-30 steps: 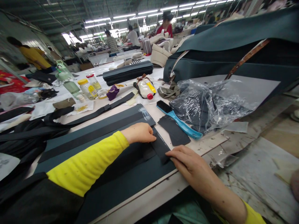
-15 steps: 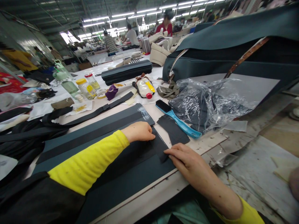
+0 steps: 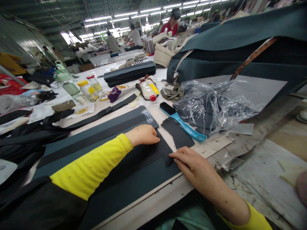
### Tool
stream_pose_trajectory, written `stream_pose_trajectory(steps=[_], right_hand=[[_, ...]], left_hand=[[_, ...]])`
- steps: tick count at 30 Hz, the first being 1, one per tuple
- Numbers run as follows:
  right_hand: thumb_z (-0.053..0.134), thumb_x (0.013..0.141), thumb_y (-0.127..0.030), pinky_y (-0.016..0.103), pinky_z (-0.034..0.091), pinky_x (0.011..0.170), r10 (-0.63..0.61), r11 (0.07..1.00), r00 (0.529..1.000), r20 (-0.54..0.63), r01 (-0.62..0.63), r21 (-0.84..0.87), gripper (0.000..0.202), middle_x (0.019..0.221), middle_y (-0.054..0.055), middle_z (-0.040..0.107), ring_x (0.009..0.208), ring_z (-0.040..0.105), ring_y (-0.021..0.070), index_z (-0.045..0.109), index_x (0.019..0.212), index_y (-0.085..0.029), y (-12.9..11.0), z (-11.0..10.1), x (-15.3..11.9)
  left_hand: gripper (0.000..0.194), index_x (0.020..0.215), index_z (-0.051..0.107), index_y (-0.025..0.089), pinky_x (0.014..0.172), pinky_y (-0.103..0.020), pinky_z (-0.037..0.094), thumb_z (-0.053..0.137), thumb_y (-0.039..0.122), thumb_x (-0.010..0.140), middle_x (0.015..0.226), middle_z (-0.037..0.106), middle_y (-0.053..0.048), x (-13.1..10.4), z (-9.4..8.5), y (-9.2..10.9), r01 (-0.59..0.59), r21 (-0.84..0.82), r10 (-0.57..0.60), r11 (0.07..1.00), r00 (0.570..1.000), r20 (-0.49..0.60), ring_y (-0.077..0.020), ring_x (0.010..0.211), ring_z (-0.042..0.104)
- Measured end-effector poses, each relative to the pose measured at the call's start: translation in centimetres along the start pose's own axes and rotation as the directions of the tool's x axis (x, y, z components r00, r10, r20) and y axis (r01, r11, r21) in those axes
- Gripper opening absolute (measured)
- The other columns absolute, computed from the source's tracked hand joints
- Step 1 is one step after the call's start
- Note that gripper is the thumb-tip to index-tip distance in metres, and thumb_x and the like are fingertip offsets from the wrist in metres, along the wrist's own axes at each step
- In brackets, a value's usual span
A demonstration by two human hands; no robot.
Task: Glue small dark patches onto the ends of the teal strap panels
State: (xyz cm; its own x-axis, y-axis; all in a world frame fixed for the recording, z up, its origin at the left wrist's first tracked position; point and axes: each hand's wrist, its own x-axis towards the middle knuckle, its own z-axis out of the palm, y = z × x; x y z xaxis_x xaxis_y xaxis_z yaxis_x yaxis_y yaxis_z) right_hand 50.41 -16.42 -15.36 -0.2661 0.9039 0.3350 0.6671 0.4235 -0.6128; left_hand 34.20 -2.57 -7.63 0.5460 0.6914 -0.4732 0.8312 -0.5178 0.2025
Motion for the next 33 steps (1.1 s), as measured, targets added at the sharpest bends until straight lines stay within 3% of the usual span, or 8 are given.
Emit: stream_pose_trajectory(steps=[7,13,19,23,25,28,30,33], right_hand=[[0.043,0.090,-0.009,0.030,0.043,0.070,-0.001,1.000,1.000,0.012,0.001,-0.022,0.022,0.089,0.003,0.051,0.081,0.049,0.0160,0.059,0.103,-0.017,0.0,-0.1,0.1],[0.051,0.091,-0.027,0.032,0.041,0.067,-0.047,0.984,0.997,0.058,0.056,-0.170,0.019,0.082,0.004,0.050,0.076,0.048,0.0180,0.063,0.103,-0.018,-0.8,-0.8,0.2],[0.053,0.089,-0.020,0.032,0.039,0.066,-0.028,0.949,0.990,0.139,0.070,-0.306,0.014,0.079,0.005,0.048,0.075,0.047,0.0187,0.066,0.092,-0.018,-1.5,-1.2,0.9],[0.055,0.087,-0.017,0.035,0.040,0.071,0.035,0.943,0.978,0.207,0.037,-0.331,0.011,0.083,0.005,0.049,0.081,0.048,0.0201,0.065,0.091,-0.018,-2.3,-1.4,1.7],[0.054,0.087,-0.016,0.037,0.041,0.073,0.059,0.943,0.971,0.231,0.022,-0.333,0.014,0.087,0.005,0.050,0.084,0.048,0.0211,0.064,0.097,-0.018,-2.7,-1.3,2.1],[0.053,0.088,-0.016,0.037,0.042,0.075,0.057,0.946,0.962,0.268,0.035,-0.323,0.014,0.086,0.005,0.051,0.083,0.050,0.0206,0.064,0.097,-0.018,-2.9,-1.5,2.6],[0.050,0.090,-0.018,0.035,0.043,0.076,0.017,0.961,0.967,0.253,0.054,-0.272,0.017,0.087,0.005,0.052,0.086,0.051,0.0196,0.063,0.100,-0.018,-2.9,-2.2,3.1],[0.044,0.092,-0.026,0.035,0.043,0.081,-0.041,0.993,0.989,0.139,0.056,-0.108,0.025,0.099,0.007,0.055,0.093,0.052,0.0193,0.057,0.112,-0.018,-2.9,-3.7,4.4]], left_hand=[[0.031,0.061,0.062,0.019,0.049,-0.025,0.032,0.047,0.042,0.076,0.057,0.059,-0.001,0.1,0.2,0.1,0.009,0.052,-0.009,0.999,1.000,-0.008,-0.0145,0.054,0.051],[0.038,0.069,0.067,0.018,0.056,-0.029,0.039,0.049,0.051,0.076,0.069,0.064,-0.009,0.0,0.5,0.1,0.058,0.162,-0.045,0.985,0.996,-0.080,-0.0237,0.068,0.060],[0.037,0.078,0.068,0.015,0.068,-0.034,0.045,0.052,0.048,0.078,0.081,0.066,-0.015,-1.6,0.4,0.2,0.137,0.227,-0.090,0.964,0.975,-0.204,-0.0297,0.085,0.062],[0.037,0.074,0.066,0.017,0.064,-0.031,0.043,0.047,0.048,0.082,0.077,0.065,-0.011,-3.7,-0.9,-0.7,0.165,0.218,-0.103,0.962,0.957,-0.271,-0.0260,0.079,0.061],[0.039,0.072,0.064,0.018,0.059,-0.029,0.040,0.045,0.050,0.082,0.072,0.063,-0.007,-4.9,-1.9,-1.6,0.129,0.162,-0.081,0.978,0.958,-0.273,-0.0220,0.071,0.058],[0.029,0.077,0.062,0.017,0.059,-0.024,0.037,0.054,0.045,0.078,0.073,0.061,-0.001,-6.8,-3.3,-3.1,-0.057,-0.065,0.044,0.996,0.981,-0.188,-0.0155,0.068,0.054],[0.026,0.088,0.061,0.018,0.061,-0.022,0.038,0.059,0.040,0.075,0.083,0.061,0.000,-7.9,-3.9,-4.1,-0.168,-0.260,0.133,0.951,0.980,-0.145,-0.0130,0.071,0.052],[0.036,0.106,0.057,0.020,0.060,-0.021,0.038,0.058,0.040,0.077,0.093,0.059,0.000,-9.2,-4.1,-4.8,-0.235,-0.443,0.175,0.865,0.970,-0.171,-0.0116,0.072,0.050]])
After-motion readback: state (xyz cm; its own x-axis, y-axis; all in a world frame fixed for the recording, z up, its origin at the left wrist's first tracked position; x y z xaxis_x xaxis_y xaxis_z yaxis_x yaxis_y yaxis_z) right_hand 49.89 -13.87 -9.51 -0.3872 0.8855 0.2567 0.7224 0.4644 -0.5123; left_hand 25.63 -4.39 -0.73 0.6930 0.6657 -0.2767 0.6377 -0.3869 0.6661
